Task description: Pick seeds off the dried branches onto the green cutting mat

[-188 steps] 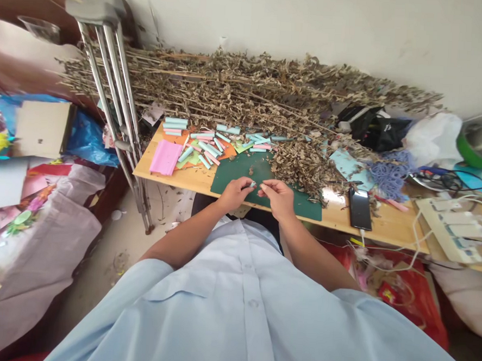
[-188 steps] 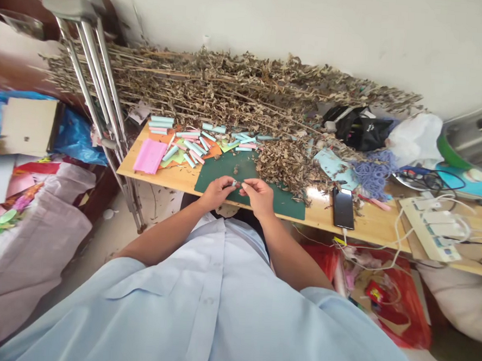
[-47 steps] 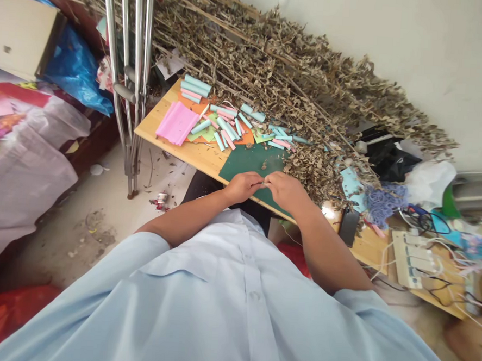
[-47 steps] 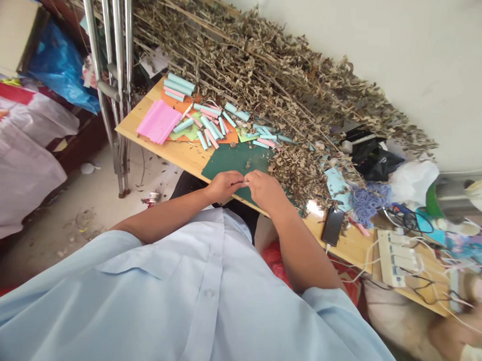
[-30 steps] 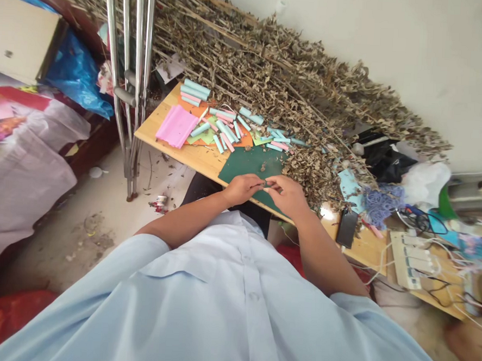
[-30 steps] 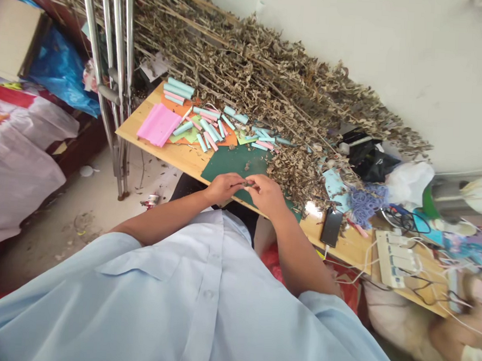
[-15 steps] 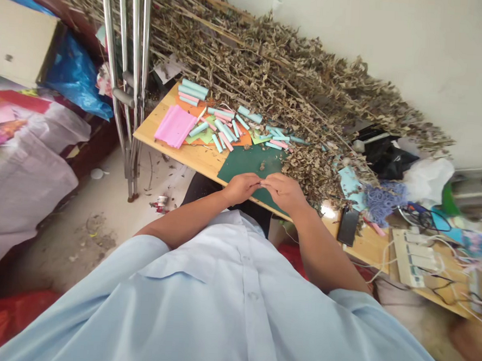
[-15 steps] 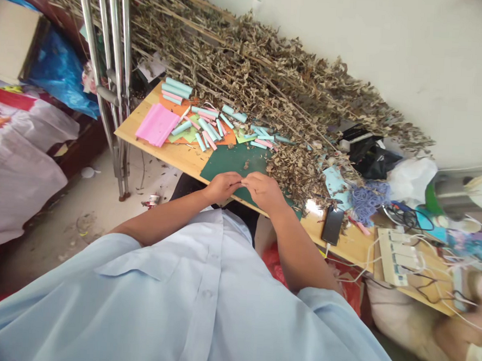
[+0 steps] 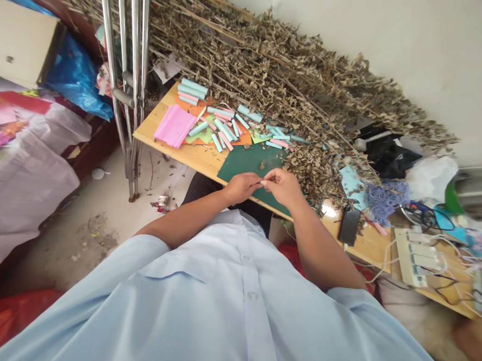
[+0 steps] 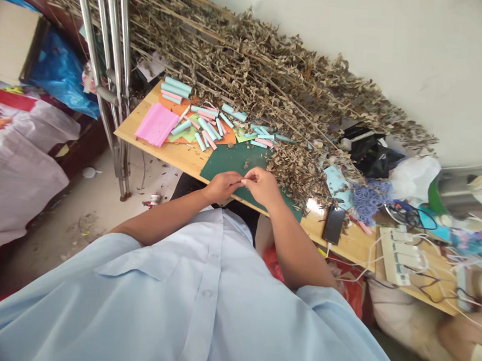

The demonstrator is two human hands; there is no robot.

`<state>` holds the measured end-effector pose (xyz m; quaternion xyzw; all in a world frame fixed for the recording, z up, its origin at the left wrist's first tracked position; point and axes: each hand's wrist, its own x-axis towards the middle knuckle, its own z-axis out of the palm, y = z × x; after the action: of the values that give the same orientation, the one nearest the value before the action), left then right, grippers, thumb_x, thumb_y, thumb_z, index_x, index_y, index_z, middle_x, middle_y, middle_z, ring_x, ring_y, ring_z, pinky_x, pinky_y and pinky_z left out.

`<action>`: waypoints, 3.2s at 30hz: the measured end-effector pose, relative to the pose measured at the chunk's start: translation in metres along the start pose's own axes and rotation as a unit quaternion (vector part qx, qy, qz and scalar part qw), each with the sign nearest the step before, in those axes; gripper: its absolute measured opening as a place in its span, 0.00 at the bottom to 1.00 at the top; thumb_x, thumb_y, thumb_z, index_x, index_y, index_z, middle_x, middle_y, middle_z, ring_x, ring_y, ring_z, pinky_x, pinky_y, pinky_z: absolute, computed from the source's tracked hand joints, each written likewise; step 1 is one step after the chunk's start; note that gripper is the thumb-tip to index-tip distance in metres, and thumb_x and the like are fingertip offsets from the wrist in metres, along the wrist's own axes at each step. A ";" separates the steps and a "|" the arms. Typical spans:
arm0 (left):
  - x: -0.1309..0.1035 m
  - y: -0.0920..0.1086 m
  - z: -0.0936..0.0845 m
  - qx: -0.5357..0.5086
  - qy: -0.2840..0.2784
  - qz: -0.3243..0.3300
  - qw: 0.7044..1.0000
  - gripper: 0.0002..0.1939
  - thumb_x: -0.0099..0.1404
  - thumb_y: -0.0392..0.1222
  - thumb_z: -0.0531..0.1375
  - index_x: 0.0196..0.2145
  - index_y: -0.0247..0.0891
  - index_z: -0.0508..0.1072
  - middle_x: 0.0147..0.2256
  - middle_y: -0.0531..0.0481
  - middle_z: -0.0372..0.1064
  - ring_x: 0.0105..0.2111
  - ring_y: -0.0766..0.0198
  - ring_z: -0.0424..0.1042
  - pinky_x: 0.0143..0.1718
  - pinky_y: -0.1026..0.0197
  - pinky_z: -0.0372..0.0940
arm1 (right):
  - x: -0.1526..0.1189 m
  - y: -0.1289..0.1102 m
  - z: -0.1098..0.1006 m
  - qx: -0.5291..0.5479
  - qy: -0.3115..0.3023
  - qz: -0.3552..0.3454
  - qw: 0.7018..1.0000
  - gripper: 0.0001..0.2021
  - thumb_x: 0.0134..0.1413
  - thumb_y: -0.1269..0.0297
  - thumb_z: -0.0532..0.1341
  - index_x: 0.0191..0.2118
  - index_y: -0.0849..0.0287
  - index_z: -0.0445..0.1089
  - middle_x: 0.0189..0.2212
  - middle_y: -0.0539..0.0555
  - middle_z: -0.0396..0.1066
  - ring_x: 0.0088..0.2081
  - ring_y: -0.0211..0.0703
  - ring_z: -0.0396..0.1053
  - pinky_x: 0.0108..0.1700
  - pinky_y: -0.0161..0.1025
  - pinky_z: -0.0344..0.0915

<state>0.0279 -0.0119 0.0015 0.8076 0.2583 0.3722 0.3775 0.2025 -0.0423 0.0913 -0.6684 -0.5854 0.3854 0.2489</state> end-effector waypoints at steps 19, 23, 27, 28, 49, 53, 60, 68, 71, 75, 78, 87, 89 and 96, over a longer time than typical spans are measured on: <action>0.000 -0.006 0.009 -0.001 0.032 -0.032 0.999 0.12 0.72 0.43 0.59 0.46 0.38 0.80 0.42 0.45 0.78 0.42 0.61 0.76 0.46 0.61 0.68 | -0.002 0.021 -0.006 0.019 -0.003 -0.105 0.994 0.18 0.50 0.59 0.70 0.49 0.53 0.78 0.39 0.52 0.77 0.32 0.39 0.72 0.40 0.42 0.73; 0.001 -0.004 0.007 0.027 0.026 -0.031 0.999 0.13 0.73 0.43 0.57 0.38 0.36 0.80 0.36 0.46 0.77 0.39 0.62 0.75 0.44 0.61 0.67 | -0.004 0.017 -0.004 -0.065 0.012 -0.198 0.978 0.09 0.56 0.64 0.66 0.43 0.53 0.81 0.40 0.54 0.78 0.40 0.44 0.74 0.44 0.42 0.72; 0.002 0.000 0.004 0.029 0.020 -0.026 0.999 0.15 0.74 0.44 0.56 0.37 0.36 0.79 0.34 0.46 0.76 0.37 0.62 0.74 0.42 0.61 0.66 | -0.005 0.012 -0.005 -0.095 0.025 -0.234 0.967 0.05 0.58 0.64 0.66 0.39 0.52 0.81 0.38 0.53 0.79 0.40 0.45 0.76 0.46 0.43 0.72; 0.002 0.000 0.004 0.024 0.019 -0.024 0.999 0.14 0.74 0.44 0.56 0.38 0.36 0.79 0.35 0.46 0.76 0.38 0.62 0.74 0.42 0.61 0.66 | -0.006 0.011 -0.006 -0.099 0.027 -0.238 0.966 0.05 0.58 0.64 0.66 0.38 0.52 0.81 0.37 0.53 0.80 0.40 0.45 0.76 0.46 0.43 0.72; 0.003 0.008 -0.002 0.012 0.003 -0.034 0.999 0.14 0.74 0.45 0.55 0.42 0.38 0.80 0.38 0.45 0.77 0.40 0.61 0.75 0.44 0.61 0.68 | -0.004 0.013 0.003 0.234 -0.012 0.137 0.962 0.12 0.36 0.60 0.75 0.30 0.57 0.79 0.24 0.50 0.76 0.24 0.37 0.69 0.30 0.36 0.69; 0.003 0.010 -0.003 0.003 0.000 -0.035 0.999 0.14 0.74 0.46 0.56 0.40 0.38 0.80 0.36 0.46 0.76 0.39 0.62 0.74 0.43 0.61 0.67 | -0.002 0.015 0.006 0.315 -0.032 0.175 0.932 0.16 0.30 0.61 0.77 0.29 0.58 0.77 0.24 0.51 0.76 0.23 0.36 0.69 0.26 0.34 0.69; 0.002 0.007 -0.001 0.009 0.005 -0.034 0.999 0.11 0.72 0.42 0.58 0.39 0.37 0.80 0.37 0.46 0.77 0.39 0.62 0.75 0.43 0.61 0.67 | -0.009 0.016 0.012 0.290 -0.019 0.121 0.949 0.19 0.36 0.53 0.77 0.32 0.57 0.75 0.24 0.48 0.73 0.23 0.33 0.67 0.26 0.32 0.67; 0.002 0.005 0.001 -0.021 0.020 -0.024 0.999 0.11 0.71 0.45 0.60 0.43 0.39 0.81 0.41 0.44 0.79 0.43 0.60 0.77 0.48 0.60 0.69 | -0.032 0.014 0.012 -0.013 0.163 -0.149 0.975 0.10 0.60 0.55 0.63 0.43 0.54 0.75 0.38 0.55 0.79 0.36 0.44 0.76 0.45 0.44 0.74; 0.002 0.006 0.001 -0.021 0.020 -0.023 0.999 0.11 0.71 0.44 0.60 0.44 0.40 0.81 0.40 0.45 0.79 0.43 0.61 0.77 0.47 0.60 0.69 | -0.037 0.015 0.011 -0.095 0.160 -0.203 0.961 0.10 0.65 0.58 0.59 0.43 0.53 0.76 0.40 0.56 0.80 0.40 0.46 0.77 0.48 0.45 0.74; 0.002 0.006 0.001 -0.015 0.023 -0.026 0.999 0.11 0.71 0.44 0.61 0.45 0.39 0.81 0.41 0.45 0.79 0.43 0.61 0.77 0.47 0.61 0.69 | -0.037 0.018 0.009 -0.164 0.131 -0.238 0.948 0.11 0.67 0.61 0.56 0.46 0.53 0.75 0.43 0.56 0.80 0.45 0.48 0.77 0.53 0.46 0.73; 0.002 0.007 0.001 -0.009 0.025 -0.027 0.999 0.11 0.71 0.44 0.60 0.44 0.39 0.81 0.41 0.45 0.79 0.41 0.61 0.77 0.45 0.61 0.69 | -0.035 0.015 0.009 -0.213 0.110 -0.266 0.934 0.12 0.68 0.65 0.54 0.48 0.54 0.74 0.45 0.57 0.79 0.48 0.50 0.76 0.54 0.46 0.70; 0.001 0.005 0.004 0.008 0.034 -0.041 0.999 0.13 0.72 0.45 0.58 0.37 0.36 0.80 0.35 0.46 0.77 0.38 0.62 0.75 0.42 0.62 0.68 | -0.035 -0.004 0.012 -0.380 0.071 -0.252 0.887 0.13 0.65 0.71 0.52 0.48 0.59 0.72 0.37 0.59 0.77 0.42 0.52 0.72 0.44 0.43 0.66; 0.000 0.004 0.004 0.003 0.040 -0.043 0.998 0.12 0.72 0.45 0.59 0.39 0.36 0.80 0.35 0.46 0.77 0.38 0.63 0.75 0.42 0.62 0.68 | -0.035 -0.003 0.011 -0.360 0.065 -0.259 0.894 0.13 0.65 0.71 0.52 0.49 0.58 0.73 0.39 0.60 0.77 0.43 0.52 0.72 0.45 0.44 0.67; 0.000 0.001 0.005 -0.019 0.039 -0.046 0.998 0.11 0.70 0.46 0.62 0.44 0.40 0.81 0.42 0.45 0.80 0.43 0.61 0.78 0.47 0.60 0.70 | -0.036 0.022 0.018 -0.054 0.175 -0.140 0.973 0.11 0.64 0.60 0.59 0.48 0.54 0.72 0.42 0.57 0.79 0.43 0.48 0.77 0.50 0.46 0.73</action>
<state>0.0321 -0.0144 0.0000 0.7725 0.3025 0.3909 0.3986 0.2002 -0.0837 0.0713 -0.6496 -0.6402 0.1916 0.3625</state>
